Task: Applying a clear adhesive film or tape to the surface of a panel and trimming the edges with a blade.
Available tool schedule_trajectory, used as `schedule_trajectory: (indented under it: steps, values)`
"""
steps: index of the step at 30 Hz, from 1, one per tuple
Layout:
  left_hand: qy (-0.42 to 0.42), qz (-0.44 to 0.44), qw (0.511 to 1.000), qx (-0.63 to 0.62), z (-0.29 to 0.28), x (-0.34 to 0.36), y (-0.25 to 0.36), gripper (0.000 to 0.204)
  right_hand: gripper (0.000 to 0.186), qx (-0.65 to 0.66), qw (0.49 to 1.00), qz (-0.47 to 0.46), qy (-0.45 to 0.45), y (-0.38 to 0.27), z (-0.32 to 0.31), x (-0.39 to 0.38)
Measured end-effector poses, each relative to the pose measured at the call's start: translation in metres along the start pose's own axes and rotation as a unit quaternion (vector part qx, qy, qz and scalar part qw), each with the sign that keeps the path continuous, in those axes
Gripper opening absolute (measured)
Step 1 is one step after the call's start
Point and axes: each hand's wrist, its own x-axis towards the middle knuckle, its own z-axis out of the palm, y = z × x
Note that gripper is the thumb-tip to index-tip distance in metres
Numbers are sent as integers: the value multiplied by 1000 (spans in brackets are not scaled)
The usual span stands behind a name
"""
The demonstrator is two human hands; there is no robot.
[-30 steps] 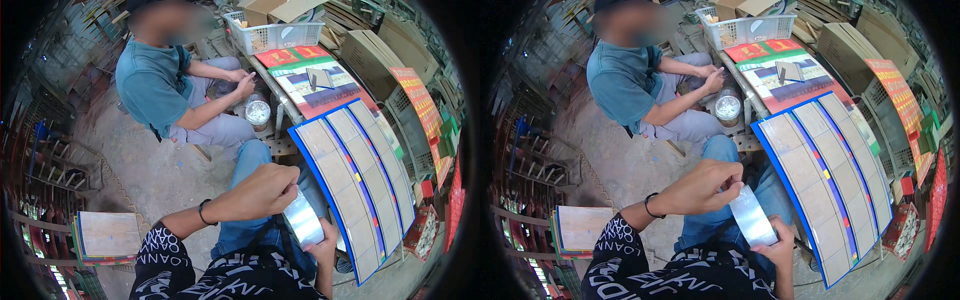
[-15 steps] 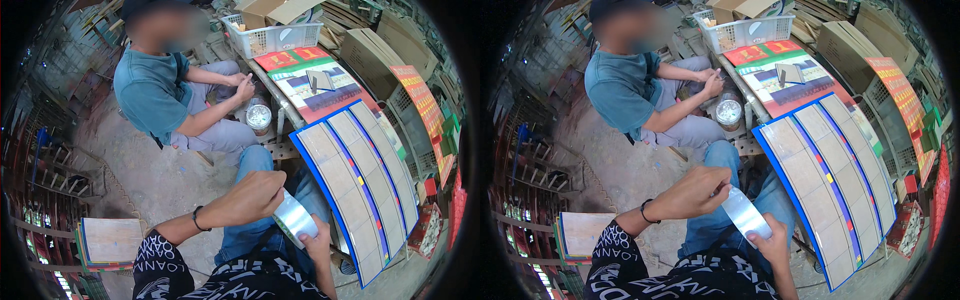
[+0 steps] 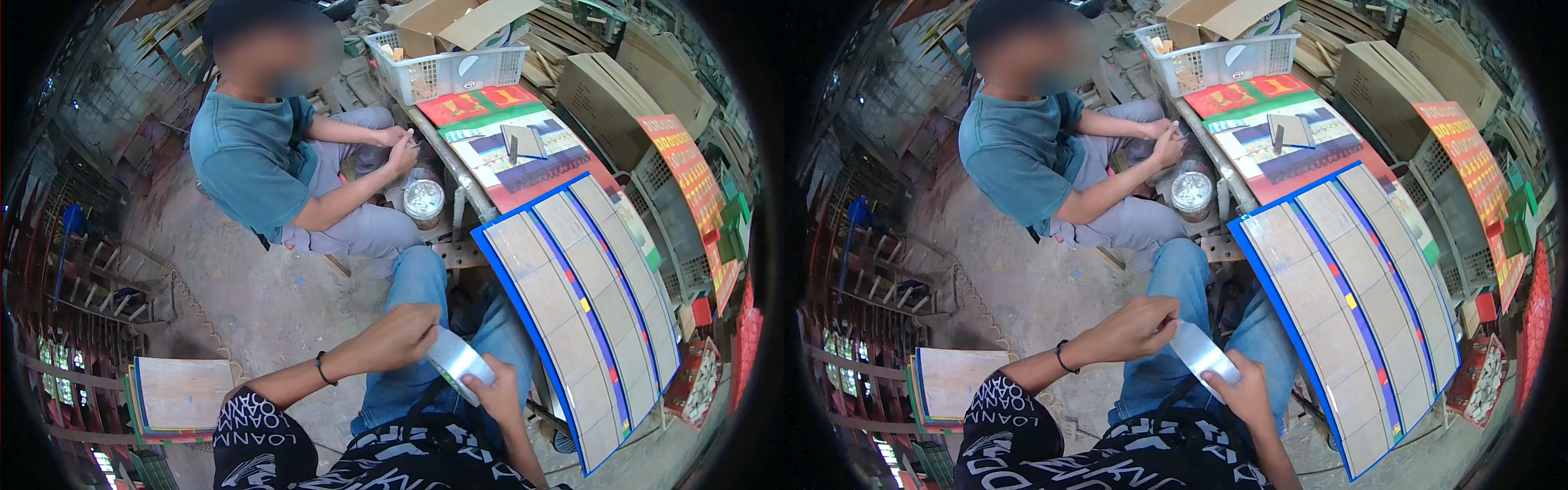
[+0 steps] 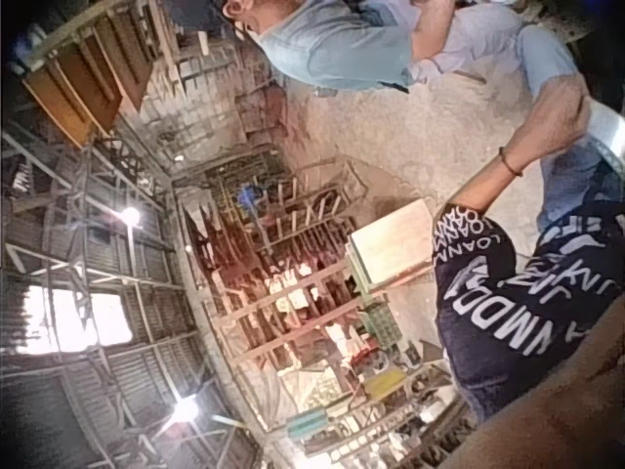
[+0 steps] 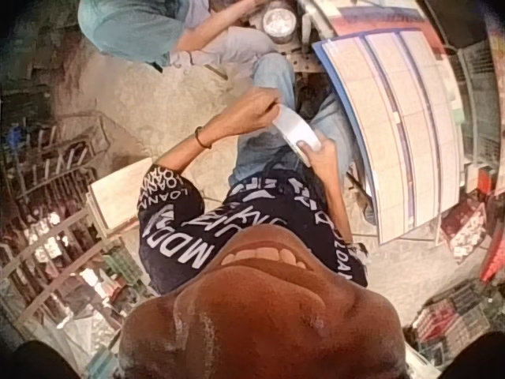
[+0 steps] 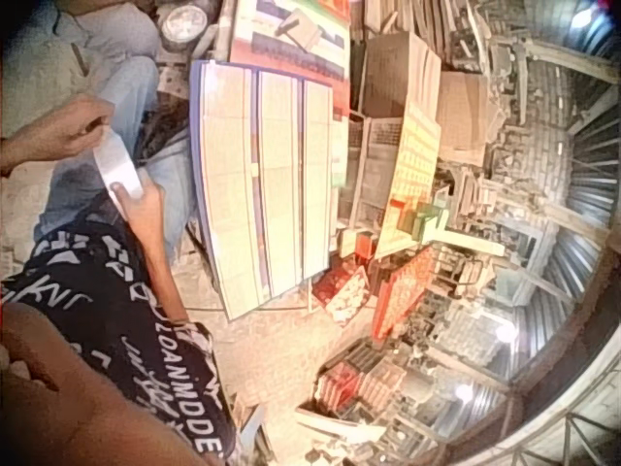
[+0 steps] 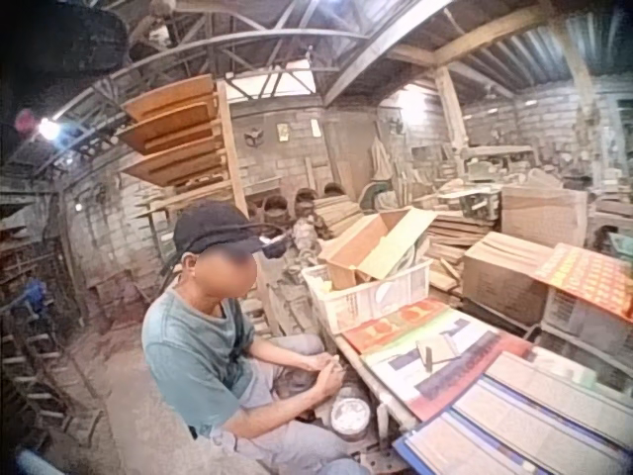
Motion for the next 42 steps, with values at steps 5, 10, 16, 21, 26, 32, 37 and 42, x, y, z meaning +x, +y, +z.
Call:
schedule_trajectory:
  steps: [5, 10, 16, 21, 26, 32, 37, 42]
  values:
    - [11, -160, 974, -160, 14, -25, -34, 17, 36, -25, 999, 18, -40, 0, 11, 9]
    - [44, -189, 969, -153, 33, -39, -57, 14, 40, -43, 996, 33, -77, 8, 13, 16]
    - [62, -228, 943, -233, 31, -39, -52, 23, 41, -39, 994, 23, -101, 7, 11, 19]
    - [-5, -247, 941, -229, 36, -41, -74, 25, 30, -13, 989, 11, -150, 19, 3, 23]
    - [-75, -279, 895, -339, 39, -41, -75, 16, 27, 1, 989, 10, -148, 35, -1, 14]
    - [-73, -305, 870, -380, 37, -44, -70, 13, 37, -12, 989, 18, -146, 32, 1, 9]
    - [-38, -290, 894, -340, 42, -51, -66, 13, 34, -48, 987, -27, -148, 36, 0, 14]
    - [40, -272, 918, -285, 46, -49, -54, 12, 35, -38, 987, -40, -149, 34, -3, 17]
